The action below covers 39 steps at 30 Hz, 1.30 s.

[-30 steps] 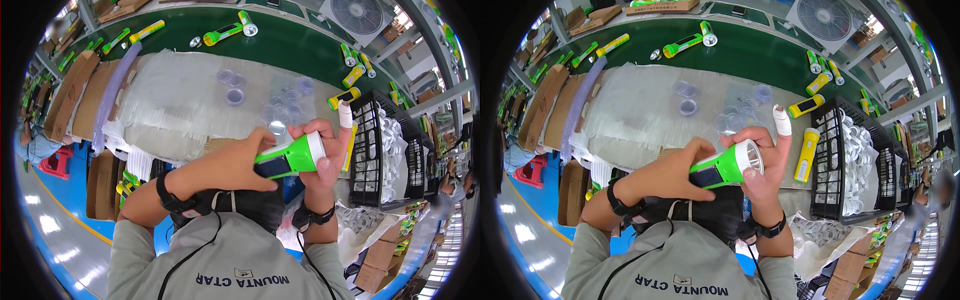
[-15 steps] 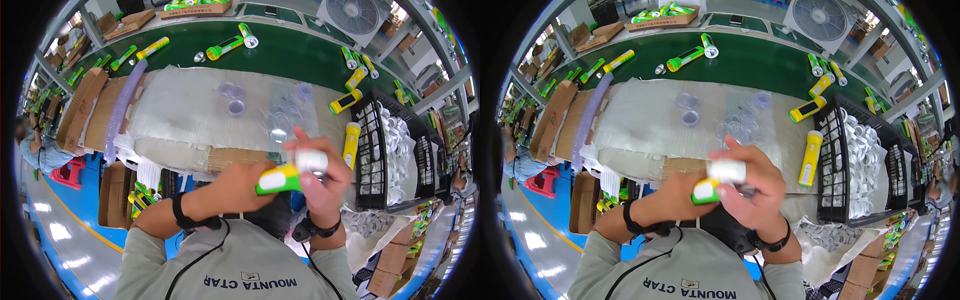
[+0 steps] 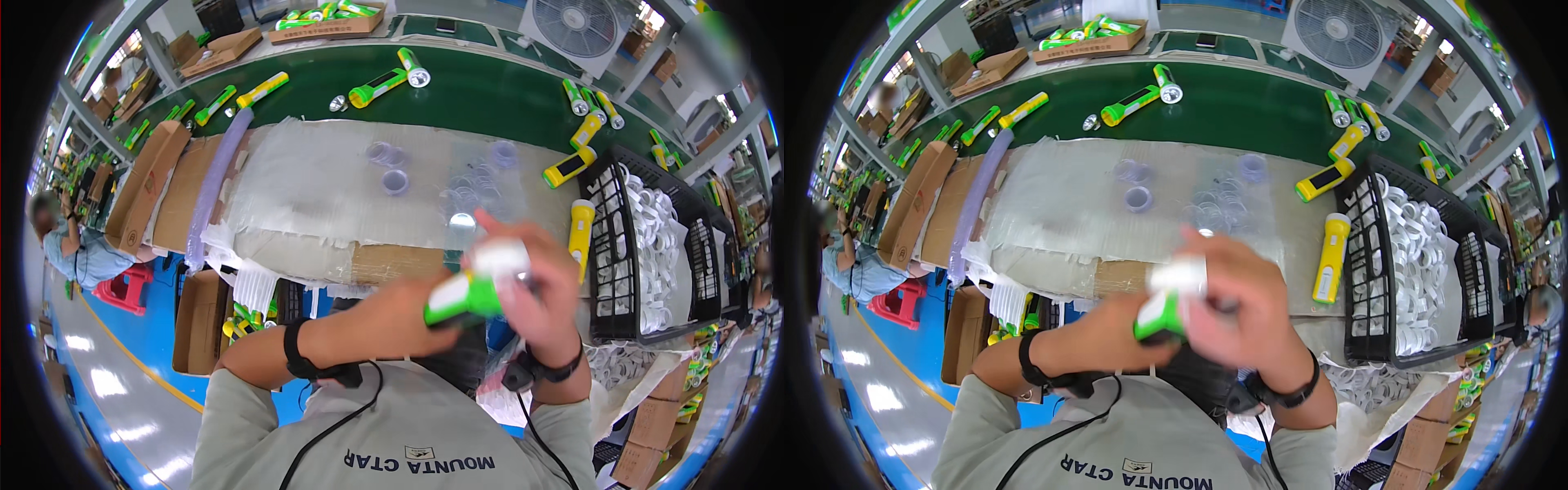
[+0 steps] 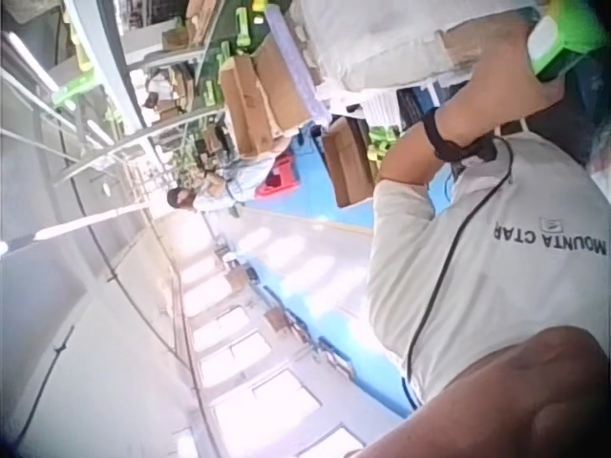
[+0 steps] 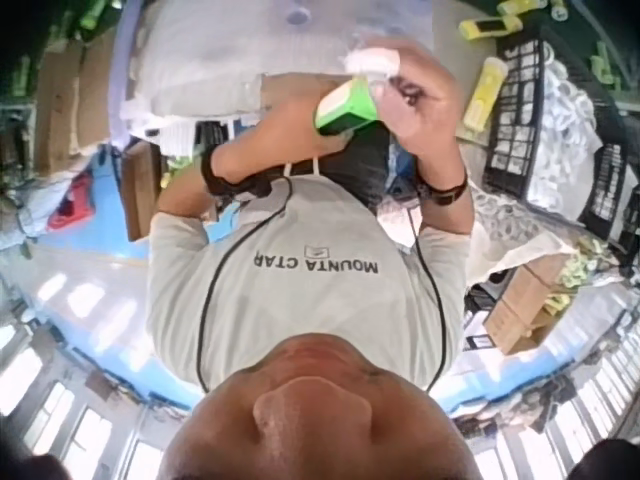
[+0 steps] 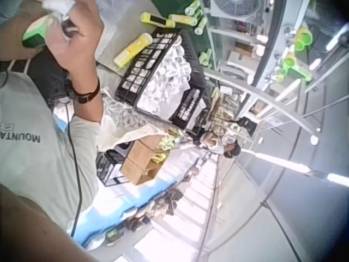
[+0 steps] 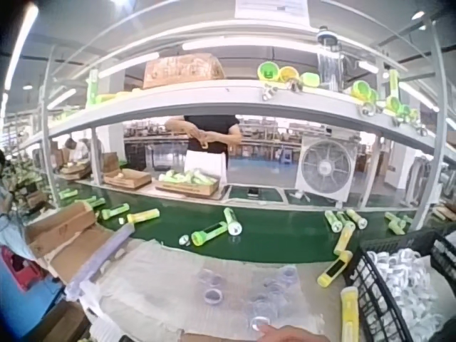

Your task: Manually assembling several flashlight units by inserting components and attaching lens caps on an assembly line.

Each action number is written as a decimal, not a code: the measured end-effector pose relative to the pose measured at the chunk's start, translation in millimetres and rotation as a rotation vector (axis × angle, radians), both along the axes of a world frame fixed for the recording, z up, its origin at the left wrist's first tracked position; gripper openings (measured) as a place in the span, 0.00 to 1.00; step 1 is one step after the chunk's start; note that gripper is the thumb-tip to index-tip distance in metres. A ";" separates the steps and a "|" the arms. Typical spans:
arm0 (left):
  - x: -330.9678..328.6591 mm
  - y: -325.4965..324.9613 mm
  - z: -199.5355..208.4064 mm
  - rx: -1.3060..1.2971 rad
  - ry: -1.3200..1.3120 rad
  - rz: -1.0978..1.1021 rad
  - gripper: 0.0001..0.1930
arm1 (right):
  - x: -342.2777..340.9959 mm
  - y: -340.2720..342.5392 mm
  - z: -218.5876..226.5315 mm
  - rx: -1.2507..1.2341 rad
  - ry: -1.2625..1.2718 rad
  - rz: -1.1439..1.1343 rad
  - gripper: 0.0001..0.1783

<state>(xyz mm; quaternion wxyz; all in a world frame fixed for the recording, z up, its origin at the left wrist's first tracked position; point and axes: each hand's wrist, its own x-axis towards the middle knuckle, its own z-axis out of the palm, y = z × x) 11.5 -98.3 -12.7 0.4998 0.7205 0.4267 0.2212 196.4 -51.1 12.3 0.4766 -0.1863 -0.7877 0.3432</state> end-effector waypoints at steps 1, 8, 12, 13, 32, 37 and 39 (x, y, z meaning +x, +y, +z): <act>2.9 1.5 2.7 0.033 0.173 0.204 0.24 | -4.7 1.3 -8.0 -0.298 -0.024 -0.135 0.14; -7.3 4.7 -14.3 0.053 -0.168 -0.040 0.25 | 10.1 14.7 -15.2 -0.225 0.036 0.169 0.22; 0.5 5.4 -0.9 -0.204 0.016 -0.054 0.29 | -4.0 1.9 -10.0 -0.366 0.101 0.077 0.23; 4.2 5.0 -1.6 -0.042 0.184 0.164 0.33 | -7.3 3.0 -10.0 -0.459 0.023 -0.112 0.23; 10.5 230.2 -31.8 0.819 0.853 0.393 0.24 | 50.4 45.0 -170.3 -0.593 0.455 -0.487 0.29; 20.5 330.6 -40.4 0.690 0.687 0.239 0.24 | 51.7 46.0 -169.2 -0.628 0.427 -0.475 0.25; 8.6 359.2 -50.4 0.744 0.531 0.320 0.22 | 56.5 44.9 -168.0 -0.652 0.456 -0.482 0.23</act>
